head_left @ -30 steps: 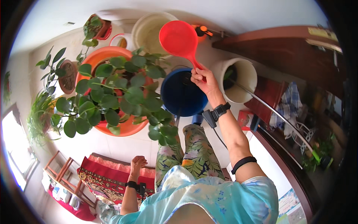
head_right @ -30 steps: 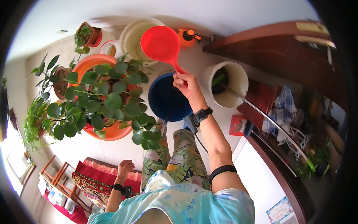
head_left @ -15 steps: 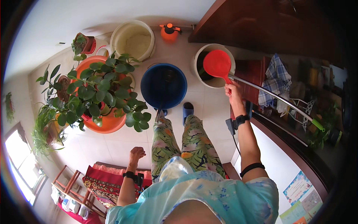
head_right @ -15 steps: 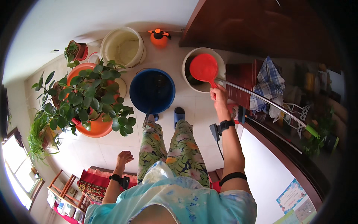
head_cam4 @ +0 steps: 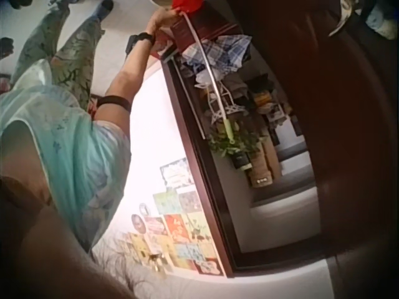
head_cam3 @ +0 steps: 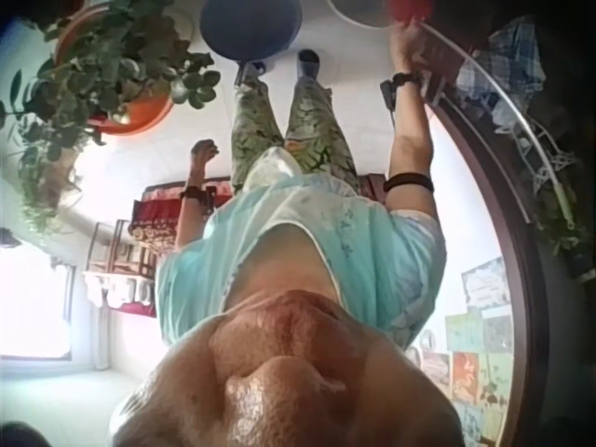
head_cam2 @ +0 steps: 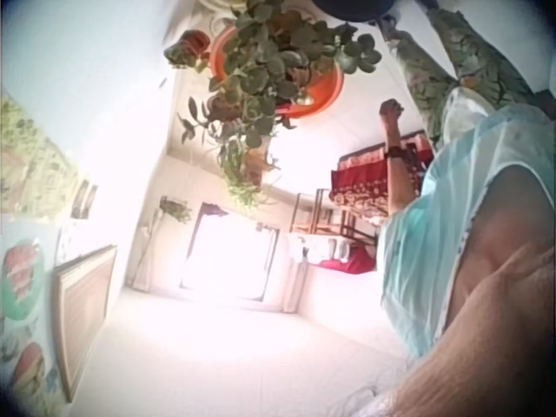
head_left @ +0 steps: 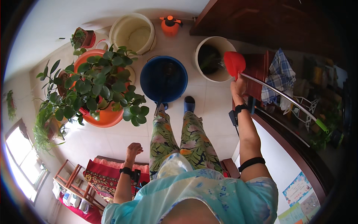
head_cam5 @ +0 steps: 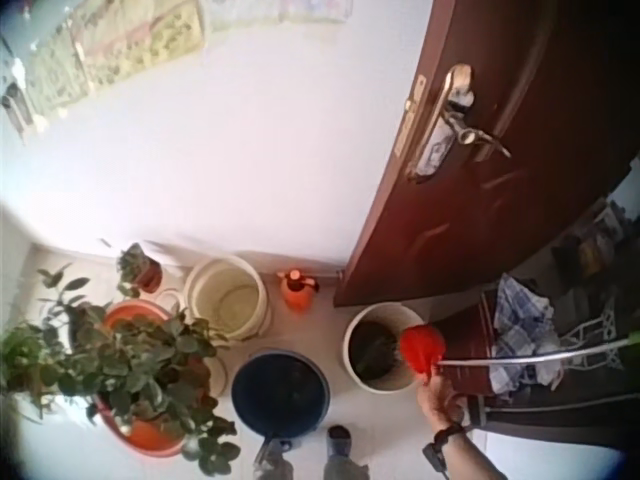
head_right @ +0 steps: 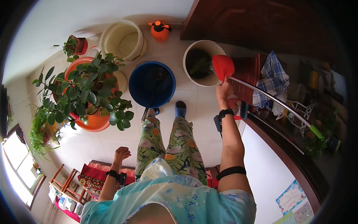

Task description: Watering several potted indoor plants and moving a small plant pot to a window sill.

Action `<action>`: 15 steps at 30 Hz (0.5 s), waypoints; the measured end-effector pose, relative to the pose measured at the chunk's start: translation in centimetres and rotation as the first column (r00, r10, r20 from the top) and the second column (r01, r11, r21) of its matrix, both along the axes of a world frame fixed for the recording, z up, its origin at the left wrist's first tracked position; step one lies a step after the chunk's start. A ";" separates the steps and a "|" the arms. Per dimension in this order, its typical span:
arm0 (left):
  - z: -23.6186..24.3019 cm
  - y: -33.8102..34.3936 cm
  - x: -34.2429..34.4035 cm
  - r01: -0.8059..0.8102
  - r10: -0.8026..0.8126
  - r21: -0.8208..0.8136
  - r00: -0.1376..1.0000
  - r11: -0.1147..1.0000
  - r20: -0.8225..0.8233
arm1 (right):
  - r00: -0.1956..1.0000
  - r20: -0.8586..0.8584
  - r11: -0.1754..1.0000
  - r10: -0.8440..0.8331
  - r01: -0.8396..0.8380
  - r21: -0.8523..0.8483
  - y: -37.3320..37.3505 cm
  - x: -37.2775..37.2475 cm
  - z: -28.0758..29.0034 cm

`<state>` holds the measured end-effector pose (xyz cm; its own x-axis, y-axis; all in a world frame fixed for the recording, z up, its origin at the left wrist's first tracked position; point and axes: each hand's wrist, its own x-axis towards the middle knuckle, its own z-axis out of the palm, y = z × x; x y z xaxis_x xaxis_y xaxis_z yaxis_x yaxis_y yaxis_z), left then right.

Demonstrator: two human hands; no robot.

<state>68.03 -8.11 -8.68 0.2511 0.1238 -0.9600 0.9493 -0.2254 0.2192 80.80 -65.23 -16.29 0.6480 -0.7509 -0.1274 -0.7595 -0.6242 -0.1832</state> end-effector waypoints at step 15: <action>-1.0 3.1 0.8 -0.122 0.123 -0.058 0.992 0.991 0.009 | 0.663 0.119 0.207 -0.739 0.056 0.977 7.3 6.1 4.8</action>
<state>68.86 -5.06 -9.70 0.2498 0.0995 -0.9632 0.9660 -0.0941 0.2408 86.86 -57.93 -11.50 0.4829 -0.5524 -0.6795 -0.4020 0.5494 -0.7324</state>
